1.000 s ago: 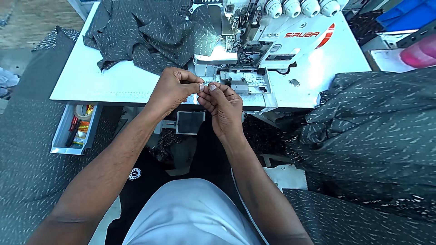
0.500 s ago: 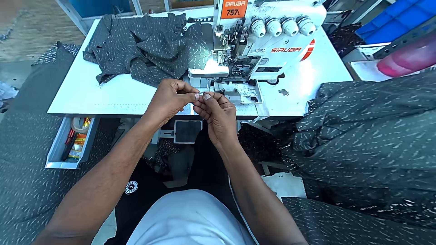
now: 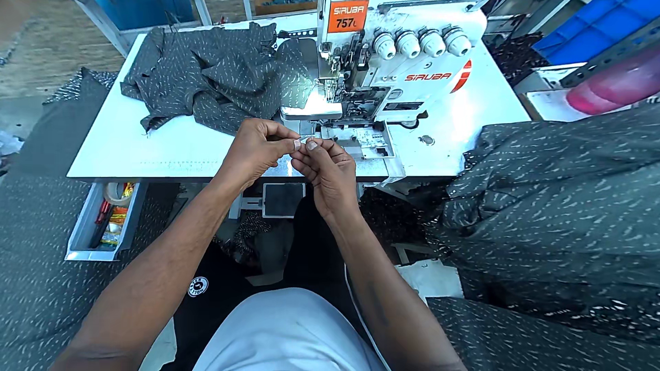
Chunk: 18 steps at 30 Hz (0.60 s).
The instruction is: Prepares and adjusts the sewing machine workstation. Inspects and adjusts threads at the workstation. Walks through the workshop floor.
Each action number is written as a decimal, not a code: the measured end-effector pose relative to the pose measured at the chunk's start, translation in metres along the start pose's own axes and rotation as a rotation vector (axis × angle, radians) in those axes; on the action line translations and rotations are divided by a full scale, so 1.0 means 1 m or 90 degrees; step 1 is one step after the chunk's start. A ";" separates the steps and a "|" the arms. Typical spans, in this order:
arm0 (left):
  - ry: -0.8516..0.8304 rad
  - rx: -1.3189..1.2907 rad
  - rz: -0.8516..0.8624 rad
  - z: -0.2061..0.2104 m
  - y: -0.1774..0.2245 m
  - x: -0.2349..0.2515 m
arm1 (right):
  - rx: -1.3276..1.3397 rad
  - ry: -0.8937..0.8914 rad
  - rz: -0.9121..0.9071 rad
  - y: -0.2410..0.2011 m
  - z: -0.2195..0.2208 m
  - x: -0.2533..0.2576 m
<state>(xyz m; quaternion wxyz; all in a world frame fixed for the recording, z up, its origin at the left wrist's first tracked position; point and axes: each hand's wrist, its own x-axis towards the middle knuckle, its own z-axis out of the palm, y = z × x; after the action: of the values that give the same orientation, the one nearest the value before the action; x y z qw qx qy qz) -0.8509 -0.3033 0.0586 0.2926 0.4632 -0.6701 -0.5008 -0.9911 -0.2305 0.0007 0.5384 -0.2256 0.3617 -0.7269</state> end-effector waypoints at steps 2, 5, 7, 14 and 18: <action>0.002 0.000 0.007 0.001 -0.001 0.001 | -0.001 -0.002 0.000 0.000 -0.001 0.000; 0.006 0.005 0.007 0.001 -0.001 0.003 | -0.004 -0.010 -0.005 -0.001 -0.001 0.001; 0.014 0.003 0.004 0.002 -0.001 0.004 | -0.016 -0.010 -0.003 -0.001 -0.002 0.001; 0.056 -0.001 0.021 -0.004 0.007 0.017 | -0.325 -0.042 -0.125 -0.002 -0.031 -0.026; 0.092 0.032 0.062 -0.011 0.018 0.037 | -0.645 -0.033 -0.366 0.017 -0.068 -0.024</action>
<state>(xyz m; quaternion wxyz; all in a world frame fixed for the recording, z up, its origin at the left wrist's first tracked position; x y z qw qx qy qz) -0.8618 -0.3401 0.0761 0.3522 0.4722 -0.6812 -0.4346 -1.0219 -0.1912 -0.0546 0.1528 -0.5621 0.5753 -0.5742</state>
